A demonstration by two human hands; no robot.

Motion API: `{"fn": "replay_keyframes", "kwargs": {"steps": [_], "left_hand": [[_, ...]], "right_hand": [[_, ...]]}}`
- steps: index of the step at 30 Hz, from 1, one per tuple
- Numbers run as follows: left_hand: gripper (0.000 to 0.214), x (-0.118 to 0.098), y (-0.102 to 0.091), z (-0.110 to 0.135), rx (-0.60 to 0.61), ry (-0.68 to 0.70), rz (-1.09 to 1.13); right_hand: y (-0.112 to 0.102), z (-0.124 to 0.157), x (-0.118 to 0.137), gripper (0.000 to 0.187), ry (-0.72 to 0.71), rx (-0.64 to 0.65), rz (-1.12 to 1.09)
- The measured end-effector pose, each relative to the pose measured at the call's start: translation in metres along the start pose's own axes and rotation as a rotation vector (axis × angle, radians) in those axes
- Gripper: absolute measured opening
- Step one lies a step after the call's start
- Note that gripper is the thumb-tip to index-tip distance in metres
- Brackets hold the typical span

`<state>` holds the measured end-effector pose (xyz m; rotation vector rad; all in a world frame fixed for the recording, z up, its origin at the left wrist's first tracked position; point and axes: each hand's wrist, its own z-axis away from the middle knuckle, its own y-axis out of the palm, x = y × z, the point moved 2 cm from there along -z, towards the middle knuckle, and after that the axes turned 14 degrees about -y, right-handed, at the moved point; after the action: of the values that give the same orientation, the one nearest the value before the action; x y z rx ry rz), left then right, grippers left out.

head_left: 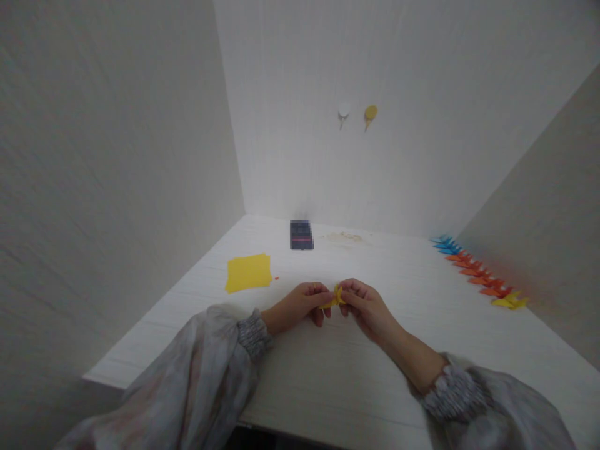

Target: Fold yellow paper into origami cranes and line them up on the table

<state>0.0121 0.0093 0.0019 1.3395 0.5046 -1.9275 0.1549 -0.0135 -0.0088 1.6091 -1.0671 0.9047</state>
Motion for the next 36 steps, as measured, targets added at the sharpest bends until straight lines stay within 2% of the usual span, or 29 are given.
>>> {"fn": "replay_keyframes", "kwargs": {"steps": [9,14,19,26,36], "left_hand": [[0.031,-0.001,0.001,0.0032,0.036,0.017,-0.05],[0.032,-0.0008,0.0022,0.0025,0.116,-0.014,0.082],[0.028,-0.0007,0.0026,0.0022,0.191,0.017,0.199],[0.025,-0.0003,0.0031,0.0014,0.234,0.04,0.249],[0.027,0.0,0.0017,0.0016,0.231,0.05,0.284]], "right_hand": [[0.0061,0.0042,0.0028,0.015,0.062,0.099,-0.13],[0.0058,0.0032,0.0019,0.017,0.079,0.069,-0.196],[0.0074,0.0023,0.0,0.016,0.066,0.088,-0.278],[0.0086,0.0021,0.0013,0.015,0.034,0.082,-0.304],[0.0072,0.0022,0.0,0.016,0.02,0.069,-0.332]]}}
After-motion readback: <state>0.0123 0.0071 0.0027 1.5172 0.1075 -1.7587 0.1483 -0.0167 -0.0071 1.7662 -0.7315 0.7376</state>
